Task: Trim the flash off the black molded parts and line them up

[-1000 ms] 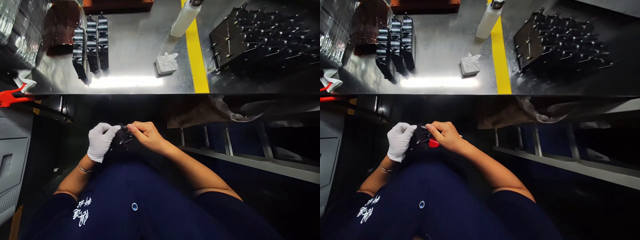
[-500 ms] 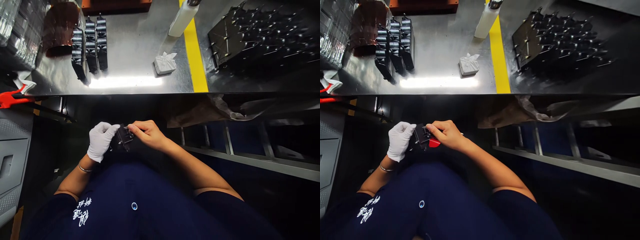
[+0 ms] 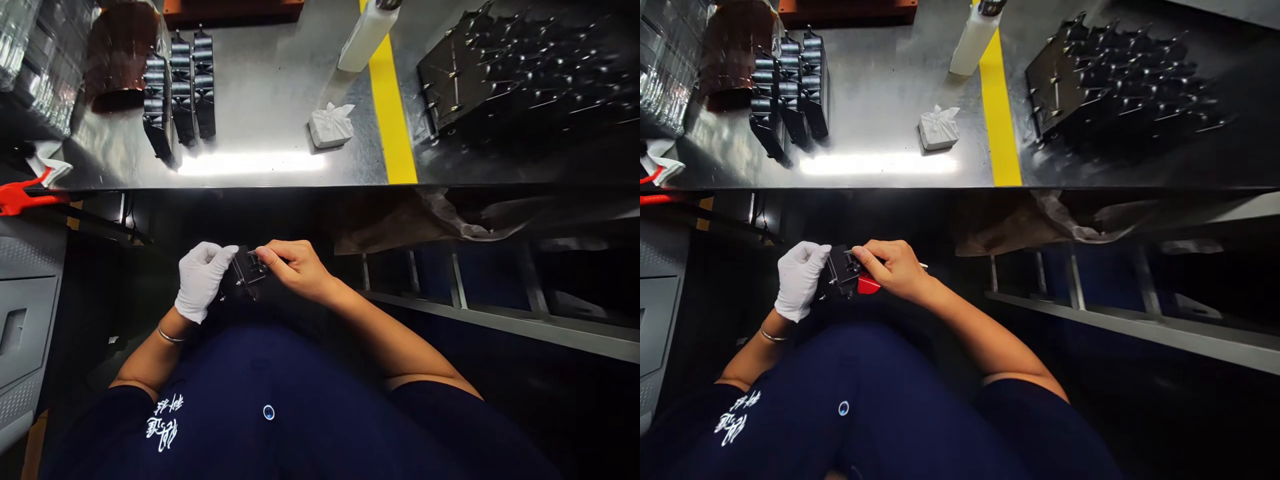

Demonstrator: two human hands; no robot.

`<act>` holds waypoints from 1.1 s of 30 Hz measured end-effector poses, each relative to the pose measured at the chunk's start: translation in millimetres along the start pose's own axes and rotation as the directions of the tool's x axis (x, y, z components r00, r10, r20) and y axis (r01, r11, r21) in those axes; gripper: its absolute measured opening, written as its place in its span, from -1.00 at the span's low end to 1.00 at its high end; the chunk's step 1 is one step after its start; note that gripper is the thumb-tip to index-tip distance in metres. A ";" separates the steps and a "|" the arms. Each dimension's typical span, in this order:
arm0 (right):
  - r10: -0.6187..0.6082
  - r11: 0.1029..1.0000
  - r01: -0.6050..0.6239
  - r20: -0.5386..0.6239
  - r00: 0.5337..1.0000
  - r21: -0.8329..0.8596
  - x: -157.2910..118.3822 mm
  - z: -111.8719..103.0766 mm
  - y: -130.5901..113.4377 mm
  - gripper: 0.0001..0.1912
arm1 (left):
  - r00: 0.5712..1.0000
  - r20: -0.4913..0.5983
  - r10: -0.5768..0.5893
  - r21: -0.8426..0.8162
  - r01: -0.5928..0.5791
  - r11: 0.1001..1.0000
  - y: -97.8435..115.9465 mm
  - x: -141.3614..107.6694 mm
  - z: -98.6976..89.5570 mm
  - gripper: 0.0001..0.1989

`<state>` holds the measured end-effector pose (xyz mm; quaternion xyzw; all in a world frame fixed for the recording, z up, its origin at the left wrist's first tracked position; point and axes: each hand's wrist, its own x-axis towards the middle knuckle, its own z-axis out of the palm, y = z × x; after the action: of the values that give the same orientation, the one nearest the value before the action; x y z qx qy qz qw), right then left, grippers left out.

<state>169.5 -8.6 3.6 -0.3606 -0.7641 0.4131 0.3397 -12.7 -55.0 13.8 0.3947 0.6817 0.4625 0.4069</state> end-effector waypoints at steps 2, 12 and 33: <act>0.005 1.000 -0.005 -0.002 1.000 -0.008 0.0 -0.4 -0.7 -0.56 | 1.000 -0.002 0.001 0.005 -0.001 1.000 1.2 0.7 0.9 -0.59; -0.013 0.999 0.013 -0.002 1.000 -0.048 -0.4 -0.3 -1.9 -0.56 | 1.000 -0.003 0.006 -0.007 -0.006 1.000 2.1 0.6 1.4 -0.58; -0.219 0.976 0.219 0.021 0.976 -0.018 2.1 -8.2 -3.6 -0.62 | 0.999 0.043 -0.025 -0.074 0.028 0.997 3.6 5.7 -2.2 -0.53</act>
<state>174.1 -5.1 10.8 -0.2738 -0.8065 0.3689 0.3722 -16.2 -49.5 16.7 0.3798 0.6605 0.4736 0.4418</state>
